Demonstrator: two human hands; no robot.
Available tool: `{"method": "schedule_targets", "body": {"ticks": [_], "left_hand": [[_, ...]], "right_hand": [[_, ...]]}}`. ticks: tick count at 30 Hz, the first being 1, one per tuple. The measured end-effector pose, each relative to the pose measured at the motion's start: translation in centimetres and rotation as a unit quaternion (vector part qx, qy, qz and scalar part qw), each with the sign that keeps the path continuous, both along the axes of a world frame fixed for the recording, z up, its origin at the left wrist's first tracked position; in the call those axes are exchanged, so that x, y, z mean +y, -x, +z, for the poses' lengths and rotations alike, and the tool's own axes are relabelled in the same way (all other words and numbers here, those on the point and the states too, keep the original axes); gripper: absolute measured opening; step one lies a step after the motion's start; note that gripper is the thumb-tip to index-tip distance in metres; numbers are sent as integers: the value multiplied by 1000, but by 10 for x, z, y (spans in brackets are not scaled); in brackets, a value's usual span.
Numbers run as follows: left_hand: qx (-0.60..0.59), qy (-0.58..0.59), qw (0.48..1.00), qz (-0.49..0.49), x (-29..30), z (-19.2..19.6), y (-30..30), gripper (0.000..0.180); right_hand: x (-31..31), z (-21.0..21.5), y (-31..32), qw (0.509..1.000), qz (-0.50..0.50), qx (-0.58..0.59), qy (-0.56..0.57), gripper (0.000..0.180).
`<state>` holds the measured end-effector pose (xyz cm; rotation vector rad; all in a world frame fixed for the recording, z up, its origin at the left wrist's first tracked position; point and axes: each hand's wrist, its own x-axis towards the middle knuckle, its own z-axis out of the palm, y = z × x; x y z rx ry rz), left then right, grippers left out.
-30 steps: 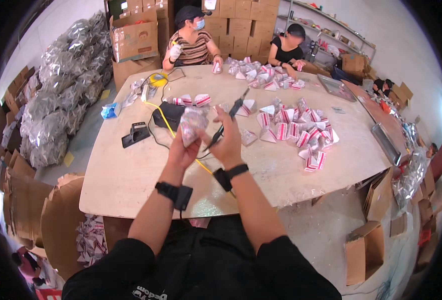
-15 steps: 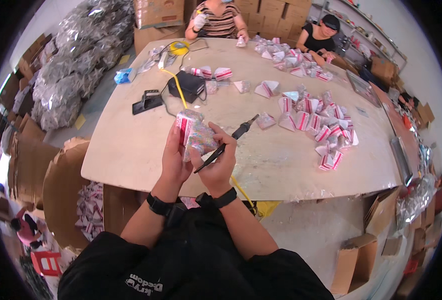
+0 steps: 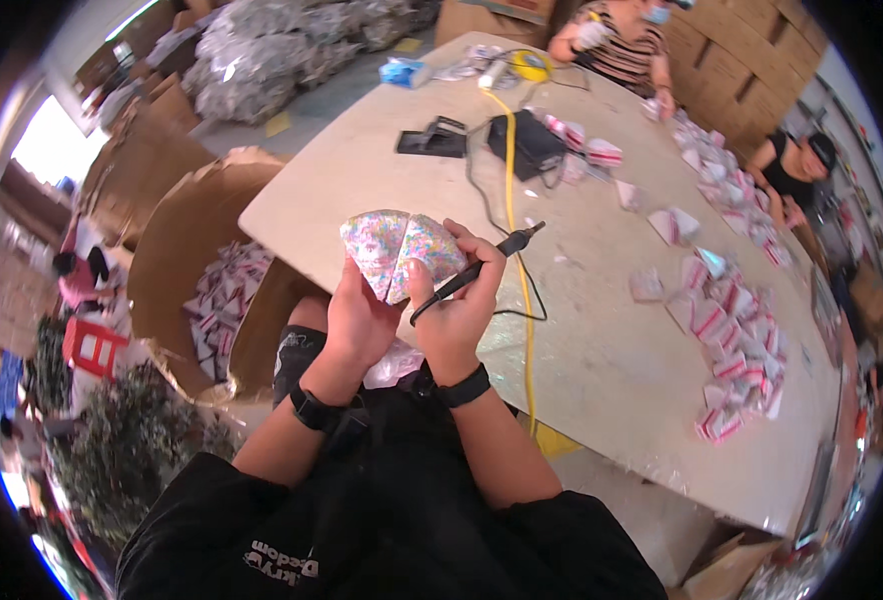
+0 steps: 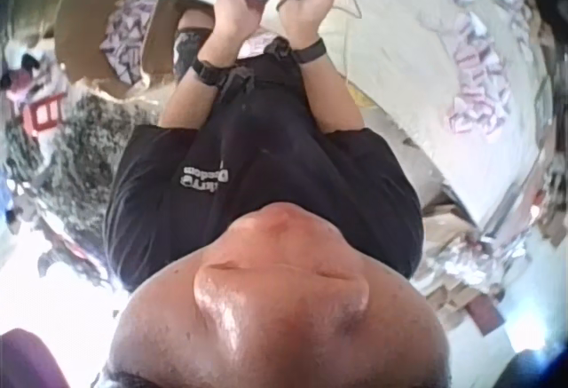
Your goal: The recorder uses a handheld heat sealing tool to seal small triangular pouches filled with colorful contents.
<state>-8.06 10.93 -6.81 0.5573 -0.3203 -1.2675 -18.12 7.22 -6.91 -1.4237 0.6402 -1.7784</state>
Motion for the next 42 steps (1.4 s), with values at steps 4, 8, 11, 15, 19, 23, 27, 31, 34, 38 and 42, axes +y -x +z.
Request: {"method": "schedule_targets", "body": {"ticks": [4,8,11,15,19,23,27,31,34,38,42], "left_hand": [[-56,26,996,61,21,11,-21,47],[-89,91,985,116,49,23,-38,47],[-89,62,980,166,63,27,-38,48],[-73,44,981,172,77,28,-39,49],[-28,23,981,191,83,24,-42,50],[3,-1,978,209,82,17,-46,50],[29,54,986,152,82,6,-47,48],[-1,17,986,164,83,-4,-41,52],[25,-11,989,144,82,-16,-40,54],[-19,8,997,69,87,-27,-53,54],[-35,-16,997,74,86,-24,-62,54]], "right_hand": [[0,5,-25,997,67,13,23,50],[11,9,-47,987,158,6,11,49],[22,12,-62,983,183,-3,13,52],[28,9,-75,978,203,-32,21,55],[26,1,-80,972,234,7,35,68],[17,-1,-80,970,203,80,111,88],[13,4,-66,951,152,164,214,101],[15,10,-56,926,157,228,256,107],[12,9,-48,921,158,242,263,103],[16,14,-46,898,208,300,247,105],[23,15,-52,884,202,353,231,98]]}}
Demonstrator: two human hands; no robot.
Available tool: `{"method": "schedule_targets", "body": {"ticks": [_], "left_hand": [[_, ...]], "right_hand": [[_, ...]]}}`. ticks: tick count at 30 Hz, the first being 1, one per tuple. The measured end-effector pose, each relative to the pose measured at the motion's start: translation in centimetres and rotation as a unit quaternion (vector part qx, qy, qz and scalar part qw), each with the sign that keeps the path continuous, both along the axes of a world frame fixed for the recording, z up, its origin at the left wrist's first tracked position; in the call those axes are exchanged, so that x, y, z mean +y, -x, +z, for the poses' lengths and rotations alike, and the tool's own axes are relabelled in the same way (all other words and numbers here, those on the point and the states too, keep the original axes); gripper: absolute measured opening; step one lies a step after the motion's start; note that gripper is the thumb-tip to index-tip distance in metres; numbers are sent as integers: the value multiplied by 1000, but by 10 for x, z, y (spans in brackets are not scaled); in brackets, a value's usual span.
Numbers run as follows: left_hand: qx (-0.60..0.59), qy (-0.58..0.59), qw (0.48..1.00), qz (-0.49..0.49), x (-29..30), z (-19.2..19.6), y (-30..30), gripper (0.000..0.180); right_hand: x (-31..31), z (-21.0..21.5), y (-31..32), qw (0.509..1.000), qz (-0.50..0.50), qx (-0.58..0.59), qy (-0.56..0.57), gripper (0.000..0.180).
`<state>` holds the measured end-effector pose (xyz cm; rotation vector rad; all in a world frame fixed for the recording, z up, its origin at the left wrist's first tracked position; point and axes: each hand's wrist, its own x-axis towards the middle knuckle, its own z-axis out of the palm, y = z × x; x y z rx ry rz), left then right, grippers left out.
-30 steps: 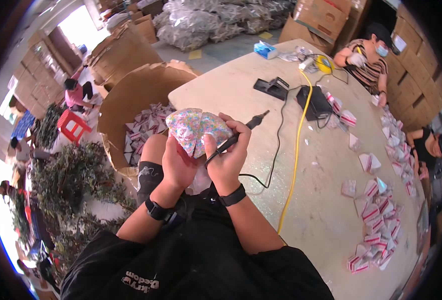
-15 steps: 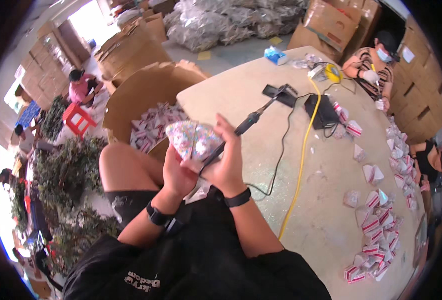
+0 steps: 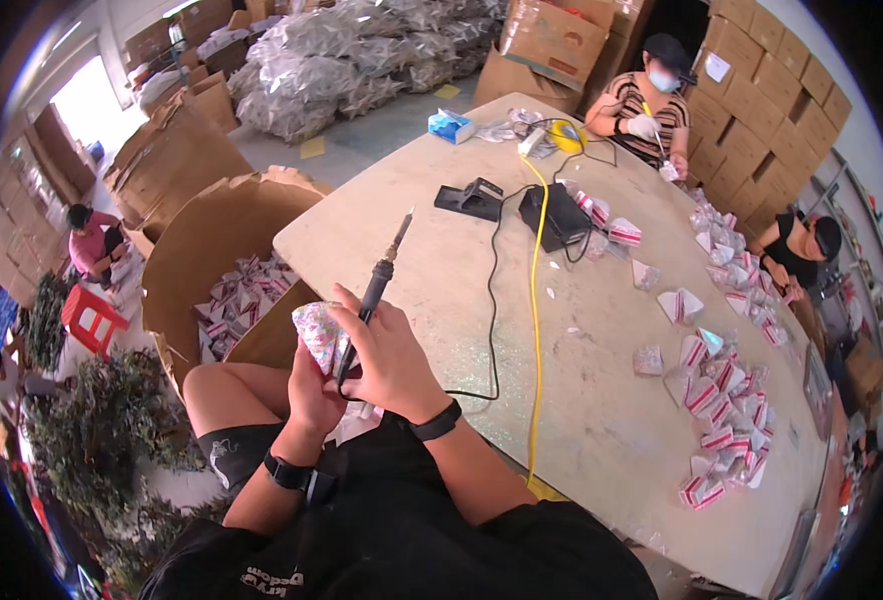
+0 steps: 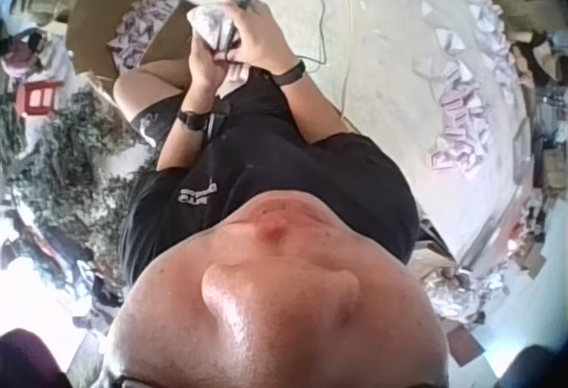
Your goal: The recorder uses a handheld heat sealing tool to seal small triangular pouches filled with colorful contents.
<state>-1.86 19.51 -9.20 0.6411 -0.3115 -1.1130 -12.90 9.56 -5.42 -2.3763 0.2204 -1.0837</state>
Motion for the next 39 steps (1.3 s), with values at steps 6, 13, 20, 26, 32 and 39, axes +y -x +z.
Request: {"method": "schedule_targets", "body": {"ticks": [6,13,20,26,32,39], "left_hand": [[55,-4,998,-17,-8,-6,-5,52],[72,36,987,-138,-17,-1,-17,75],[266,54,934,-231,-30,-29,-30,77],[298,10,944,-142,-36,-23,-34,82],[259,11,965,-49,-35,-41,-55,78],[138,30,985,96,-33,-50,-79,77]], "right_hand": [[-4,-1,-5,998,-37,44,-3,83],[-13,-19,-2,999,-31,-15,-39,75],[-10,-25,2,999,-1,31,-43,70],[-14,-25,11,995,-58,-80,-25,51],[-7,-10,18,937,-88,-213,-262,91],[1,5,-2,925,-106,-60,-360,131]]}}
